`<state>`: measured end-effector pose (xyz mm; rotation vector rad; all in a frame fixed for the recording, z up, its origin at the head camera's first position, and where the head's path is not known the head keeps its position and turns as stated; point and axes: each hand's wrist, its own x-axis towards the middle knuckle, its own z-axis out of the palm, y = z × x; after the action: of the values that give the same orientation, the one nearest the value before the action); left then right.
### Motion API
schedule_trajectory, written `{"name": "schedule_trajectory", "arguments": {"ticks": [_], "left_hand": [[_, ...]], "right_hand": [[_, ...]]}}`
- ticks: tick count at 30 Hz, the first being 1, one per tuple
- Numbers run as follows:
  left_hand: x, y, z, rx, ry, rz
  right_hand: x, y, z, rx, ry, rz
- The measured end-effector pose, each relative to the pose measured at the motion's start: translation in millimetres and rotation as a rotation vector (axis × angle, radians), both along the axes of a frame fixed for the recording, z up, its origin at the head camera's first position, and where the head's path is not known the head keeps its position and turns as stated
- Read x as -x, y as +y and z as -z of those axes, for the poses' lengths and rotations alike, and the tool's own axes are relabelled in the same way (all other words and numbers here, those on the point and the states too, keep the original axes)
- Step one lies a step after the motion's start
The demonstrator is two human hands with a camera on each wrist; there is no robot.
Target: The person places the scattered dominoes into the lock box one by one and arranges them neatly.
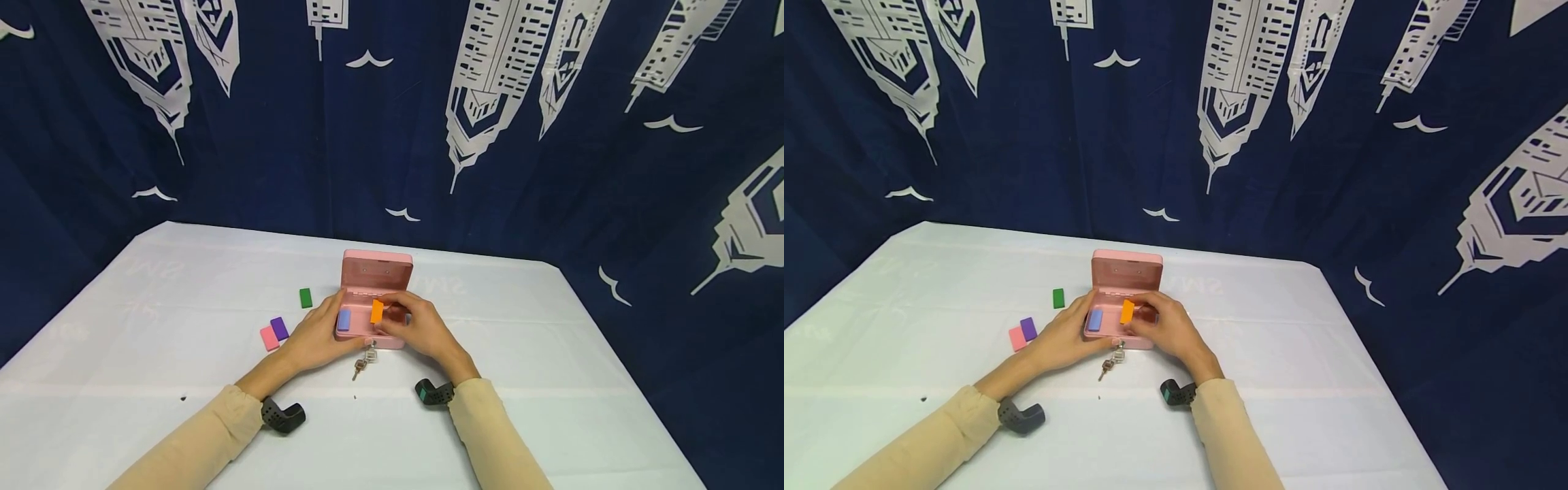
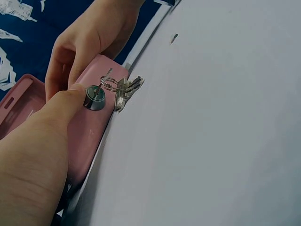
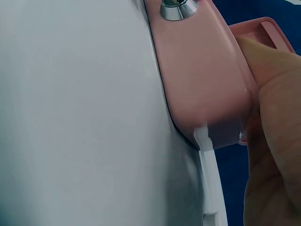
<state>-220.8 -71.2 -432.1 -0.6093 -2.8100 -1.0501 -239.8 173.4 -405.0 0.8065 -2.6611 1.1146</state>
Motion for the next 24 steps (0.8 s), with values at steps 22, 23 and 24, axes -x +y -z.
{"name": "schedule_trajectory", "arguments": {"ticks": [22, 23, 24], "left_hand": [[-1.6, -1.1, -3.1, -0.008, -0.003, 0.014], [-1.6, -1.0, -2.8, -0.005, -0.003, 0.015], [-1.6, -1.0, -2.6, -0.002, -0.003, 0.016]], "right_hand": [[-1.5, -8.9, -4.6, -0.094, -0.023, 0.045], [-2.1, -9.2, -5.0, -0.101, -0.028, 0.051], [-2.4, -9.8, -5.5, -0.108, -0.029, 0.055]]}}
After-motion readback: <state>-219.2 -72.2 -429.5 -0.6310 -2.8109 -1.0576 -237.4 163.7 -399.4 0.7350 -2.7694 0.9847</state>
